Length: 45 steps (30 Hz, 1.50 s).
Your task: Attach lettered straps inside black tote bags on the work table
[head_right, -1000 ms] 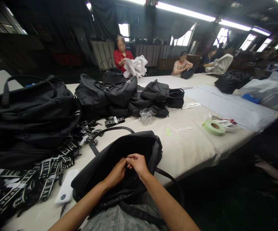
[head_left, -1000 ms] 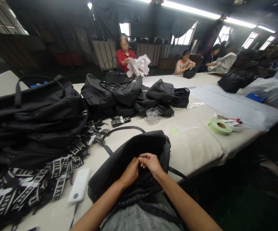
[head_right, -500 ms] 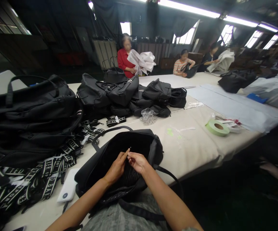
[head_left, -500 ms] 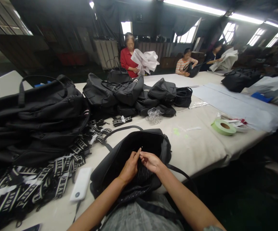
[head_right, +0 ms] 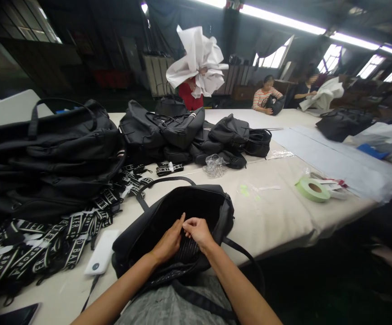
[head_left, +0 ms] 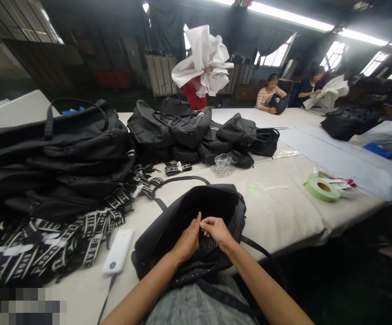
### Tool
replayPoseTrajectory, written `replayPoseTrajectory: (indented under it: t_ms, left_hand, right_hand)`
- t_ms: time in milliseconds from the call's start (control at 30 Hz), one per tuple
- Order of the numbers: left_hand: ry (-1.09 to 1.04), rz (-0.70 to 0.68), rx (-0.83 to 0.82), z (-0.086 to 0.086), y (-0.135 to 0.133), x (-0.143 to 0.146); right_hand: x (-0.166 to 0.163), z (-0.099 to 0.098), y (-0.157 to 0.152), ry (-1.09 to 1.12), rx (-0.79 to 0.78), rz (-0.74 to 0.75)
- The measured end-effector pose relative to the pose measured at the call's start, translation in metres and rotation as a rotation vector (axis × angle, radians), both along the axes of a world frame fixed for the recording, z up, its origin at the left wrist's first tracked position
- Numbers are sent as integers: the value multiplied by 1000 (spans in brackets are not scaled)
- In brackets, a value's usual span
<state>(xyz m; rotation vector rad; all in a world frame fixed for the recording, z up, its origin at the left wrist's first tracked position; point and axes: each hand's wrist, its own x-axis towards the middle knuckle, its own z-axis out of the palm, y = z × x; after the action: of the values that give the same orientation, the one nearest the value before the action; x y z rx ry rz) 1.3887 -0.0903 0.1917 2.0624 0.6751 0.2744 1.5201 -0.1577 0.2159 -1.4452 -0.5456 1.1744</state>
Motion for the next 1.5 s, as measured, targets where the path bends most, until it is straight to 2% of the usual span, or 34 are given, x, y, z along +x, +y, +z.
replayPoseTrajectory:
  t_ms: [200, 333, 533, 700, 833, 967, 1200, 1500]
  left_hand:
    - [-85, 64, -54, 3, -5, 4]
    - [-131, 110, -149, 3, 0, 7]
    - [-144, 166, -415, 4, 11, 7]
    - [-196, 230, -706, 10, 9, 7]
    - [-287, 237, -948, 13, 3, 9]
    - [-332, 266, -1079, 13, 0, 12]
    - [-382, 285, -1116, 16, 5, 12]
    - [-352, 430, -894, 5, 17, 13]
  right_hand:
    - [5, -10, 11, -77, -51, -189]
    - [12, -13, 28, -123, -82, -235]
    - [11, -18, 39, -222, -119, -203]
    - [5, -17, 27, -124, -157, -134]
    - [4, -10, 19, -97, -113, -143]
    - [4, -5, 19, -80, -65, -184]
    - [3, -8, 22, 42, -27, -263]
    - [15, -4, 37, 386, -26, -357]
